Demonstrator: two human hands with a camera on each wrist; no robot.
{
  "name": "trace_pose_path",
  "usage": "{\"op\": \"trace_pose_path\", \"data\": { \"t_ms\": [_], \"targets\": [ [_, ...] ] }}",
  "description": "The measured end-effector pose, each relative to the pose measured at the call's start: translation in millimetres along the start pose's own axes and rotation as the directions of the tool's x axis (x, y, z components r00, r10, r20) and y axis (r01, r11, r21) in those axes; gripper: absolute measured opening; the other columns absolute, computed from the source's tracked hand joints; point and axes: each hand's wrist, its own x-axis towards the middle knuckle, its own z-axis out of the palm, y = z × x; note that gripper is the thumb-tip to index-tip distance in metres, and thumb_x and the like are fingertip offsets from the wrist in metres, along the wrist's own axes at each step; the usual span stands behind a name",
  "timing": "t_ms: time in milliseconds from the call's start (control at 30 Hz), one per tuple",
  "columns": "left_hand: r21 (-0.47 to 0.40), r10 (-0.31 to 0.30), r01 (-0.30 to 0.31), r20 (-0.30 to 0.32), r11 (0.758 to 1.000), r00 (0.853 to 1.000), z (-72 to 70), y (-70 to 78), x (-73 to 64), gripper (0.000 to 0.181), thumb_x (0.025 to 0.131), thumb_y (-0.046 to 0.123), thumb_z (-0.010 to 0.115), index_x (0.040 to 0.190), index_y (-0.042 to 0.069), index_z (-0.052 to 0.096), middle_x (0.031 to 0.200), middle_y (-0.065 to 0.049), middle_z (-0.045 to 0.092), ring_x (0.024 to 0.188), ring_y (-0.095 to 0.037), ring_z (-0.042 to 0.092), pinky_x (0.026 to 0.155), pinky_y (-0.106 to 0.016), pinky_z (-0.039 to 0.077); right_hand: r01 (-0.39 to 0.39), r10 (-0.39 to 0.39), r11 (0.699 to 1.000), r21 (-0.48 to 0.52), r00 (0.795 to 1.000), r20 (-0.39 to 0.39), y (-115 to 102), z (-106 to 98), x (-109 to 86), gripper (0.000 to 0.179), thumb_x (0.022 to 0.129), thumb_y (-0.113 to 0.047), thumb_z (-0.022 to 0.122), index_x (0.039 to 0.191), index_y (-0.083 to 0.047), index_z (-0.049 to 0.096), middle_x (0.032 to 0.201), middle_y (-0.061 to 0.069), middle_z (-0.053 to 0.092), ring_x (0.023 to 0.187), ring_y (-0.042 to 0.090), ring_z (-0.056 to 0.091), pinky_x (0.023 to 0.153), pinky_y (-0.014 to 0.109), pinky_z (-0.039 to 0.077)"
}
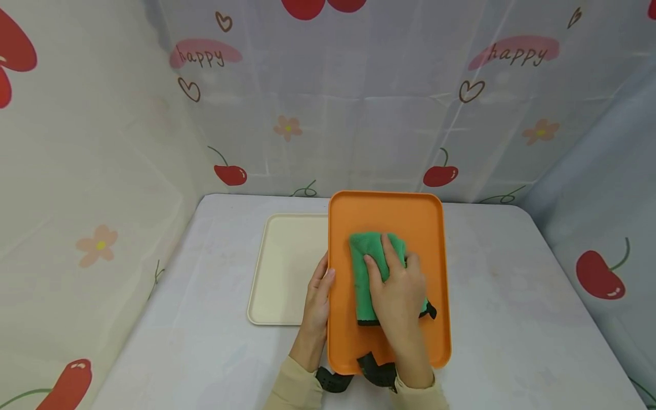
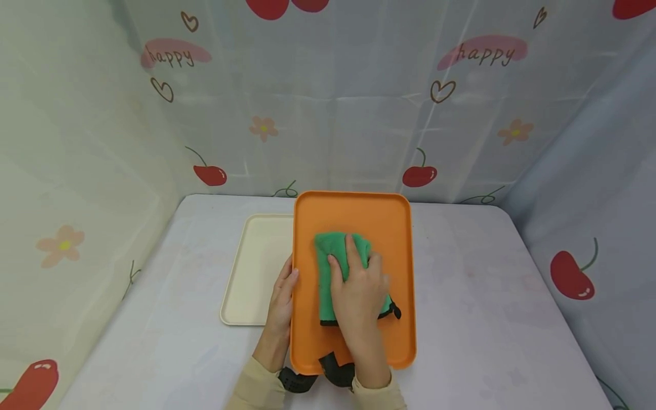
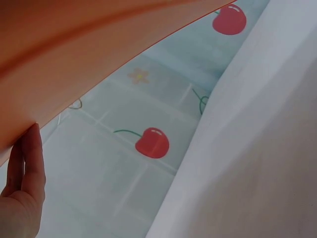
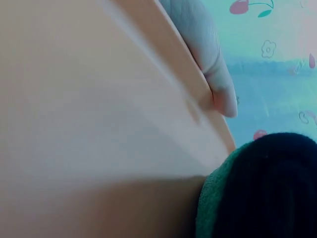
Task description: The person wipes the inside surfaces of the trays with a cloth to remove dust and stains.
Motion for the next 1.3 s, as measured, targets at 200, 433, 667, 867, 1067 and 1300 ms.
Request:
{"op": "trace_pose_path", "data": {
  "t_ms": [200, 433, 667, 867, 1067, 1300],
  "targets": [
    [-0.034, -0.01, 0.01, 0.002, 0.999, 1.0, 0.7, -1.0, -0.3, 0.055, 0.107, 0.029, 0.039, 0.157, 0.014, 0.022, 0.147, 0.004, 0.044, 0.12, -0.007, 0.056, 0.097, -0.023, 0.05, 0.039, -0.039, 0.999, 0.005, 0.999, 0.018, -9.9, 2.5, -5.1, 0.051, 0.086, -0.031, 0.076, 0.13, -0.01, 0.064, 0.097, 0.026, 0.06, 0.071, 0.034, 0.054, 0.056, 0.043, 0.04],
    [-0.051, 0.032, -0.03, 0.042, 0.998, 0.999, 0.8, -2.8, -0.9, 0.05, 0.107, 0.025, 0.038, 0.155, 0.016, 0.028, 0.148, 0.009, 0.046, 0.128, -0.005, 0.051, 0.105, -0.023, 0.044, 0.193, -0.193, 0.981, 0.009, 0.981, 0.018, -18.0, 6.9, -11.9, 0.051, 0.083, -0.031, 0.078, 0.128, -0.01, 0.066, 0.099, 0.026, 0.063, 0.081, 0.033, 0.058, 0.055, 0.044, 0.044],
    [-0.075, 0.06, -0.055, 0.066, 0.996, 0.996, -1.3, -3.0, -1.5, 0.047, 0.108, 0.022, 0.035, 0.154, 0.019, 0.029, 0.146, 0.01, 0.048, 0.126, -0.004, 0.052, 0.105, -0.022, 0.044, 0.215, -0.215, 0.977, 0.003, 0.976, 0.034, -22.5, 8.2, -14.9, 0.052, 0.083, -0.032, 0.078, 0.129, -0.01, 0.065, 0.1, 0.025, 0.062, 0.086, 0.031, 0.059, 0.056, 0.042, 0.043],
    [-0.061, 0.054, -0.051, 0.045, 0.997, 0.998, -1.1, -3.5, -1.9, 0.048, 0.107, 0.026, 0.039, 0.154, 0.02, 0.031, 0.145, 0.011, 0.048, 0.126, -0.004, 0.052, 0.106, -0.023, 0.044, 0.215, -0.216, 0.976, 0.013, 0.976, 0.035, -21.2, 8.3, -14.9, 0.052, 0.083, -0.031, 0.078, 0.129, -0.01, 0.065, 0.101, 0.024, 0.062, 0.088, 0.031, 0.059, 0.057, 0.041, 0.043],
    [-0.075, 0.064, -0.06, 0.058, 0.995, 0.996, -1.7, -4.0, -1.0, 0.048, 0.107, 0.024, 0.037, 0.154, 0.019, 0.029, 0.147, 0.011, 0.047, 0.128, -0.004, 0.051, 0.107, -0.023, 0.043, 0.211, -0.212, 0.977, 0.031, 0.976, 0.038, -18.3, 7.9, -13.4, 0.052, 0.082, -0.032, 0.078, 0.128, -0.011, 0.066, 0.098, 0.024, 0.062, 0.083, 0.03, 0.059, 0.056, 0.04, 0.043],
    [-0.083, 0.049, -0.045, 0.039, 0.995, 0.998, -1.4, -3.6, -0.5, 0.045, 0.107, 0.024, 0.038, 0.152, 0.021, 0.034, 0.146, 0.011, 0.047, 0.126, -0.004, 0.052, 0.105, -0.023, 0.044, 0.15, -0.159, 0.983, 0.104, 0.984, 0.086, -13.0, 3.8, -11.1, 0.052, 0.083, -0.03, 0.078, 0.13, -0.013, 0.065, 0.099, 0.022, 0.061, 0.079, 0.03, 0.059, 0.059, 0.041, 0.047]
  ]
}}
